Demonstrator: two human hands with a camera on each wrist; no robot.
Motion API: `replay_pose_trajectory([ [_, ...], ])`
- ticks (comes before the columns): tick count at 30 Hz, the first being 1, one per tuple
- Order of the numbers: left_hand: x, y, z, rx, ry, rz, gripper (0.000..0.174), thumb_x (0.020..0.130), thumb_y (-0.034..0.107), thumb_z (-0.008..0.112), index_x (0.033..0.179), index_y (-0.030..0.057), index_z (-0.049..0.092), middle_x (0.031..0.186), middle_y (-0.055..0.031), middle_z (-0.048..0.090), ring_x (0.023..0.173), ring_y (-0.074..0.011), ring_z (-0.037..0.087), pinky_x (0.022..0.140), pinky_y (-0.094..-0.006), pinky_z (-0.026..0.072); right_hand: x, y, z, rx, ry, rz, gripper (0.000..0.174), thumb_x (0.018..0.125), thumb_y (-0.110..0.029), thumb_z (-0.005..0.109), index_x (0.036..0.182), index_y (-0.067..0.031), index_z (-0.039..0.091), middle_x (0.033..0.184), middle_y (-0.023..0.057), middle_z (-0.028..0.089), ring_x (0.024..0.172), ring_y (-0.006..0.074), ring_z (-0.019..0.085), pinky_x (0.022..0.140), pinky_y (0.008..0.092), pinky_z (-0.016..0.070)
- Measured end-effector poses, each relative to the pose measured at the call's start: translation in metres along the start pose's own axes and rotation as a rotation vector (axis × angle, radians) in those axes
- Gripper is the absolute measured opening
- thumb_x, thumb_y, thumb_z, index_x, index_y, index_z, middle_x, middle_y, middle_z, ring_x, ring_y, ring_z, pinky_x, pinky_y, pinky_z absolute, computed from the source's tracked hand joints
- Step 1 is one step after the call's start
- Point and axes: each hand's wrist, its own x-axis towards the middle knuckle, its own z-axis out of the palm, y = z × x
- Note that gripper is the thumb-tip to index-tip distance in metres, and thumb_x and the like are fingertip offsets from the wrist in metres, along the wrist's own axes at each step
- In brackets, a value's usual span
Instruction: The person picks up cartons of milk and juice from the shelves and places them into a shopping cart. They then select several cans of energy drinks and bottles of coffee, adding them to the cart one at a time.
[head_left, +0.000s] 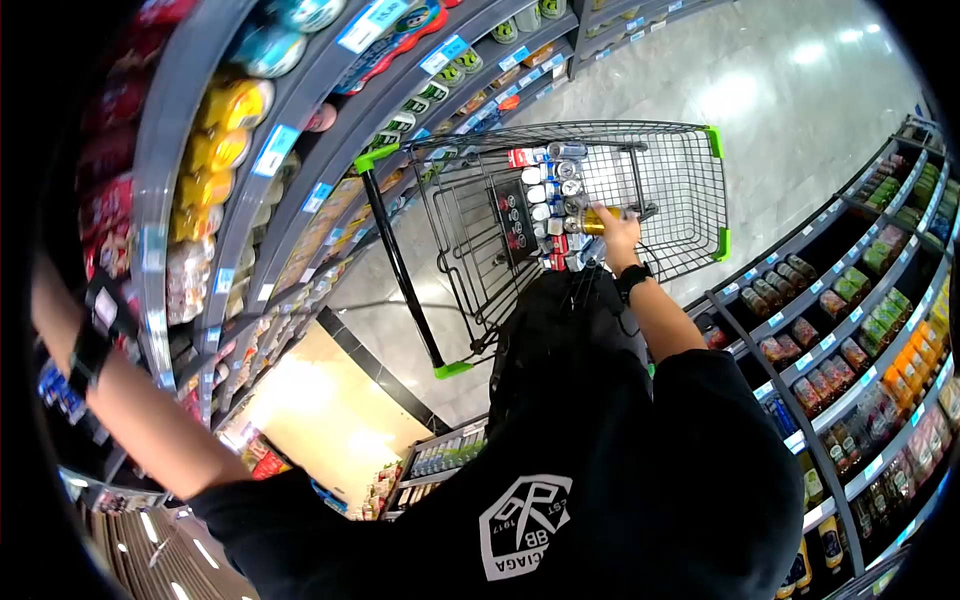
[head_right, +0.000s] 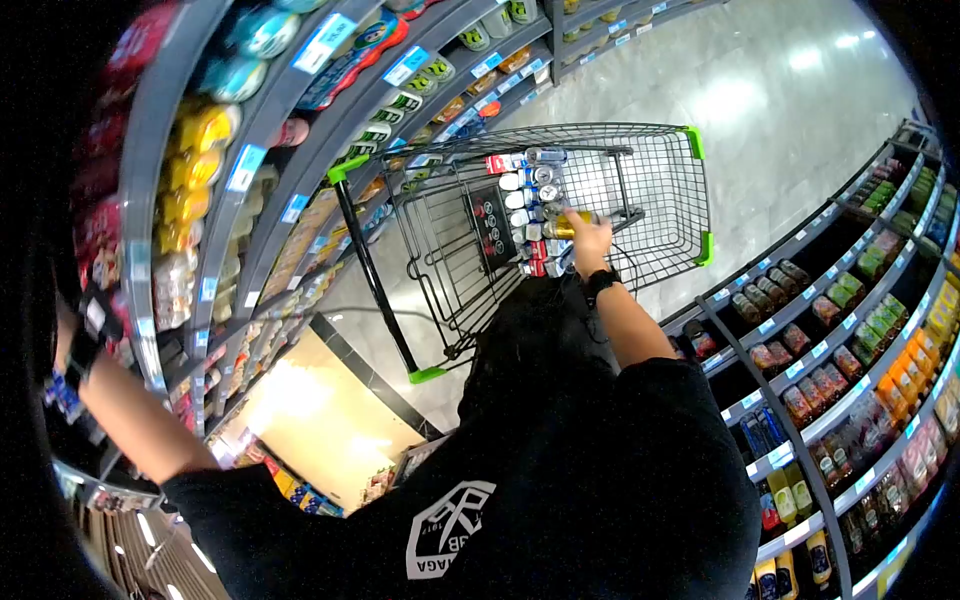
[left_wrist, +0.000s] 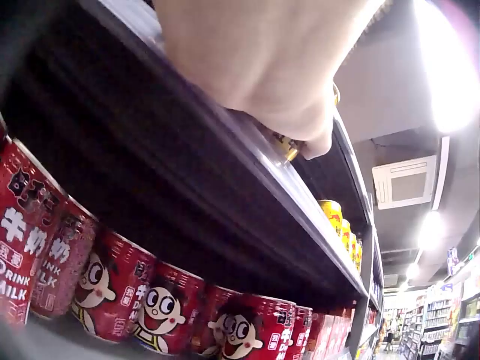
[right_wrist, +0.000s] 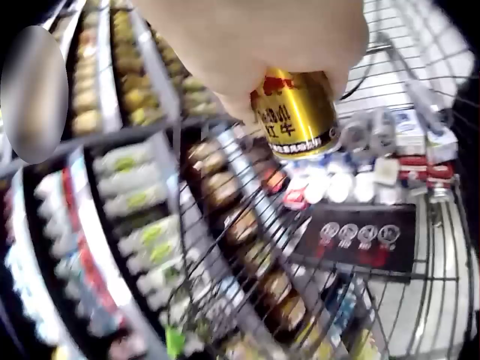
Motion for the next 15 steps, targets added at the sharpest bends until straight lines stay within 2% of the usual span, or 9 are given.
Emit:
replay_pose_trajectory([
  [1, -0.017, 0.051, -0.033, -0.466, -0.211, 0.163, 0.034, 0.091, 0.023, 0.085, 0.093, 0.0009, 0.059, 0.08, -0.0089, 0.071, 0.07, -0.0183, 0.068, 0.067, -0.0332, 0.056, 0.009, 0.016, -0.009, 0.138, -0.05, 0.092, 0.069, 0.075, -0.029, 0.094, 0.116, 0.0108, 0.056, 0.103, 0.0155, 0.07, 0.084, 0.0218, 0.07, 0.078, 0.0322, 0.0587],
  [3, -0.016, 0.04, -0.033, -0.39, -0.264, 0.21, 0.034, 0.092, 0.028, 0.084, 0.097, 0.0029, 0.062, 0.086, -0.0099, 0.074, 0.075, -0.0194, 0.07, 0.07, -0.0328, 0.0561, 0.047, 0.068, -0.015, -0.003, 0.15, 0.177, 0.068, 0.078, -0.03, 0.094, 0.119, 0.007, 0.055, 0.104, 0.0167, 0.07, 0.08, 0.0228, 0.074, 0.063, 0.0346, 0.0616],
  [4, -0.017, 0.039, -0.03, -0.354, -0.278, 0.191, 0.034, 0.092, 0.029, 0.084, 0.098, 0.0029, 0.062, 0.087, -0.01, 0.075, 0.076, -0.0199, 0.07, 0.071, -0.0334, 0.0562, 0.041, 0.055, -0.011, -0.008, 0.154, 0.193, 0.068, 0.078, -0.03, 0.094, 0.119, 0.007, 0.055, 0.104, 0.0167, 0.07, 0.08, 0.0228, 0.074, 0.063, 0.0346, 0.0616],
  [6, -0.021, 0.038, -0.027, -0.311, -0.302, 0.166, 0.035, 0.092, 0.03, 0.083, 0.099, 0.0029, 0.063, 0.088, -0.0103, 0.075, 0.077, -0.0208, 0.071, 0.071, -0.0345, 0.0565, 0.039, 0.043, -0.009, -0.305, 0.127, 0.343, 0.06, 0.079, -0.022, 0.091, 0.116, 0.0051, 0.053, 0.108, 0.0196, 0.066, 0.087, 0.0307, 0.071, 0.079, 0.0404, 0.0597],
  [7, -0.025, 0.038, -0.025, -0.297, -0.315, 0.159, 0.035, 0.092, 0.03, 0.083, 0.1, 0.003, 0.063, 0.088, -0.0104, 0.075, 0.078, -0.0212, 0.071, 0.072, -0.035, 0.0566, 0.045, 0.055, -0.008, -0.311, 0.128, 0.355, 0.06, 0.079, -0.022, 0.091, 0.116, 0.0051, 0.053, 0.108, 0.0196, 0.066, 0.087, 0.0307, 0.071, 0.079, 0.0404, 0.0597],
  [9, -0.031, 0.04, -0.019, -0.276, -0.34, 0.144, 0.036, 0.092, 0.031, 0.083, 0.101, 0.003, 0.063, 0.09, -0.0107, 0.075, 0.079, -0.0221, 0.071, 0.073, -0.0361, 0.0568, 0.072, 0.107, -0.01, -0.885, 0.164, -0.208, 0.058, 0.076, -0.024, 0.092, 0.114, 0.0007, 0.055, 0.114, 0.0224, 0.06, 0.101, 0.0396, 0.065, 0.085, 0.0467, 0.0568],
  [10, -0.033, 0.039, -0.015, -0.267, -0.349, 0.135, 0.036, 0.092, 0.032, 0.083, 0.102, 0.003, 0.063, 0.09, -0.0108, 0.075, 0.08, -0.0226, 0.071, 0.073, -0.0367, 0.0569, 0.077, 0.115, -0.012, -0.777, 0.083, -0.203, 0.055, 0.075, -0.017, 0.088, 0.117, -0.0012, 0.056, 0.119, 0.0224, 0.054, 0.108, 0.045, 0.057, 0.093, 0.0492, 0.0514],
  [13, -0.043, 0.038, -0.008, -0.23, -0.378, 0.114, 0.037, 0.092, 0.033, 0.083, 0.103, 0.0031, 0.064, 0.092, -0.0112, 0.075, 0.082, -0.0239, 0.072, 0.075, -0.0384, 0.0572, 0.1, 0.146, -0.013, -0.926, -0.024, -0.291, 0.051, 0.076, -0.011, 0.084, 0.118, -0.0018, 0.056, 0.123, 0.0203, 0.055, 0.109, 0.0437, 0.058, 0.091, 0.0492, 0.0526],
  [15, -0.046, 0.037, -0.007, -0.207, -0.393, 0.112, 0.038, 0.091, 0.034, 0.082, 0.105, 0.0031, 0.065, 0.093, -0.0114, 0.076, 0.083, -0.0248, 0.072, 0.076, -0.0395, 0.0574, 0.109, 0.16, -0.01, -0.916, -0.076, -0.293, 0.043, 0.08, -0.006, 0.076, 0.118, -0.0034, 0.056, 0.119, 0.0217, 0.059, 0.109, 0.0438, 0.06, 0.091, 0.0504, 0.0523],
])
